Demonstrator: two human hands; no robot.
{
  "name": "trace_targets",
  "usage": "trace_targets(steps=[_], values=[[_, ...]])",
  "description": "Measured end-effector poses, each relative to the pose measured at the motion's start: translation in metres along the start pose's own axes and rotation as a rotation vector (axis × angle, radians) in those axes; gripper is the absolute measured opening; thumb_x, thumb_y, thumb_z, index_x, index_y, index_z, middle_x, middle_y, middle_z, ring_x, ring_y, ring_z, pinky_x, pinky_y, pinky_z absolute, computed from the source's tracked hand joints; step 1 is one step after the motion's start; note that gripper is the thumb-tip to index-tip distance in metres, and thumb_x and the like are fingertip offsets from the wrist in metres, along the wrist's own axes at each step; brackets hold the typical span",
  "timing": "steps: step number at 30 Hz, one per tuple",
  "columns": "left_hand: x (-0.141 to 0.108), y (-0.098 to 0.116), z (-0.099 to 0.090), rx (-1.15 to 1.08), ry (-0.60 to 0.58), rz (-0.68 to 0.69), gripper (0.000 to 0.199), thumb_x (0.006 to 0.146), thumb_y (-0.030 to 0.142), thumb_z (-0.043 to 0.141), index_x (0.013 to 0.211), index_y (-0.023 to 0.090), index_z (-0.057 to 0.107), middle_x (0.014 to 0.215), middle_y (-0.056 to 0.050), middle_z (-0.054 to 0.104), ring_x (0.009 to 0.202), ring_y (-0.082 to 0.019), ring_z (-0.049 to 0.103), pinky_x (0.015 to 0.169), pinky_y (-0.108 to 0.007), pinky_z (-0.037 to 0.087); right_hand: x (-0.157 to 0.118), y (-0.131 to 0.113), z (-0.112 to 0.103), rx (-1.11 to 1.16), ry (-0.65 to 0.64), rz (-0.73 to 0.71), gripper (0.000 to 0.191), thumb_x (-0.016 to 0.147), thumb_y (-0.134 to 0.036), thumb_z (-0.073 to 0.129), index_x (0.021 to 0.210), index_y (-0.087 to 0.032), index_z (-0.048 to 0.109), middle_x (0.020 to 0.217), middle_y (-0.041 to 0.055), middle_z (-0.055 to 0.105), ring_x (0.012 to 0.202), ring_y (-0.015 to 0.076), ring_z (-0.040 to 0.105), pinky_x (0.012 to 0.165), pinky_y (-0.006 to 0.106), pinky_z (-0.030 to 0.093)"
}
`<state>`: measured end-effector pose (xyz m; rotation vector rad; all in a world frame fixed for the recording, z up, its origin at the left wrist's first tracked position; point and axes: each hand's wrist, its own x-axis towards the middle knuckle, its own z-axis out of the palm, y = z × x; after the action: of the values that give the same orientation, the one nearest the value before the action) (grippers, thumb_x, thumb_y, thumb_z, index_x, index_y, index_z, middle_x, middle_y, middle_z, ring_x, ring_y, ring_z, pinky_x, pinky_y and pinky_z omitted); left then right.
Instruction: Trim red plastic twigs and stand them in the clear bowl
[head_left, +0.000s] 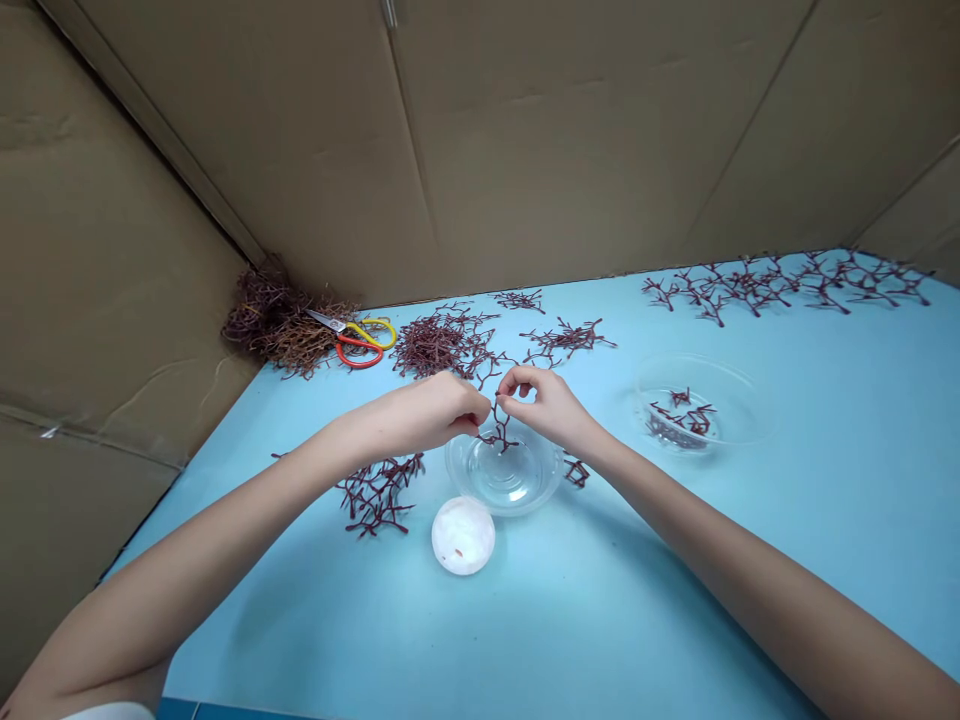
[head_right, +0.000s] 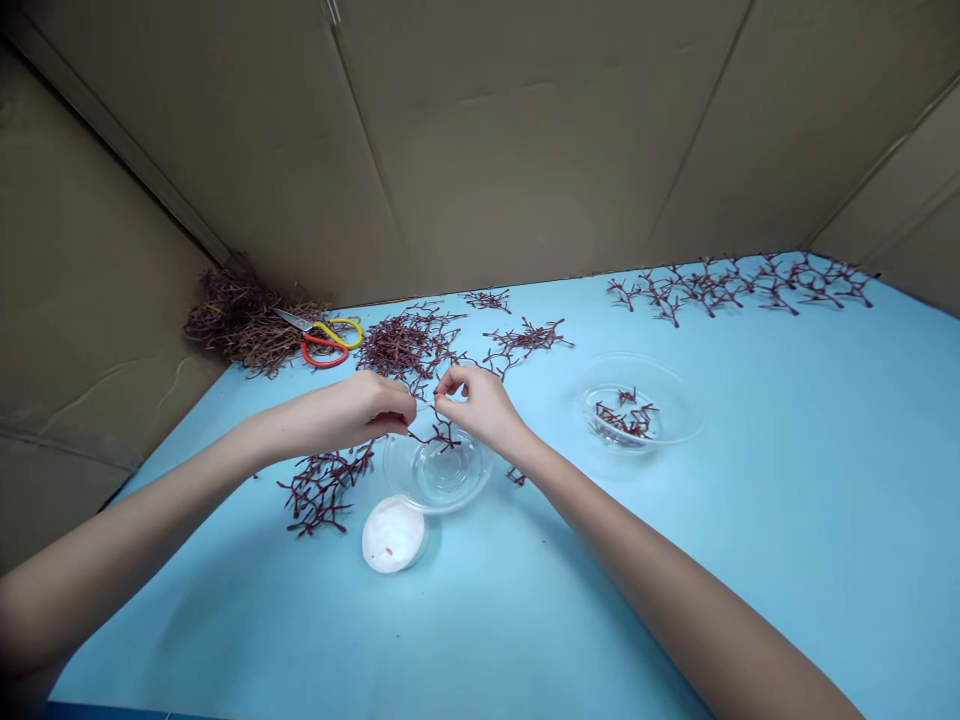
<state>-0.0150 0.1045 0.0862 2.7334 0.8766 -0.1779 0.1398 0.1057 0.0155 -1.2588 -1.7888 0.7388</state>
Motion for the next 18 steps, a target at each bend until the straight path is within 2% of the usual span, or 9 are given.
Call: trace_targets(steps=[6,18], values=[[0.000,-0.006,0.001,-0.032,-0.026,0.032,0.019,0.074,0.002,0.043,0.070,0.013,0.057,0.068,-0.001,0.056,0.063,-0.009,0.050,0.058,-0.018,0.035,-0.001,-0.002,-0.001,-0.026,0.012,-0.022,0.009,0.057,-0.010,0.048,0.053,-0.019,0.048,0.060,-0.0014,0.053,0.063,0.0128,0.046,0.061,0.025,0.036],[0.012,-0.023,0.012,0.046,0.089,-0.023,0.017,0.075,0.005,0.043,0.073,0.012,0.058,0.073,-0.004,0.054,0.066,-0.012,0.050,0.060,-0.022,0.037,-0.002,-0.002,0.000,-0.098,0.031,-0.046,0.010,0.060,-0.009,0.048,0.056,-0.018,0.050,0.060,-0.0009,0.050,0.064,0.0140,0.046,0.064,0.027,0.035]])
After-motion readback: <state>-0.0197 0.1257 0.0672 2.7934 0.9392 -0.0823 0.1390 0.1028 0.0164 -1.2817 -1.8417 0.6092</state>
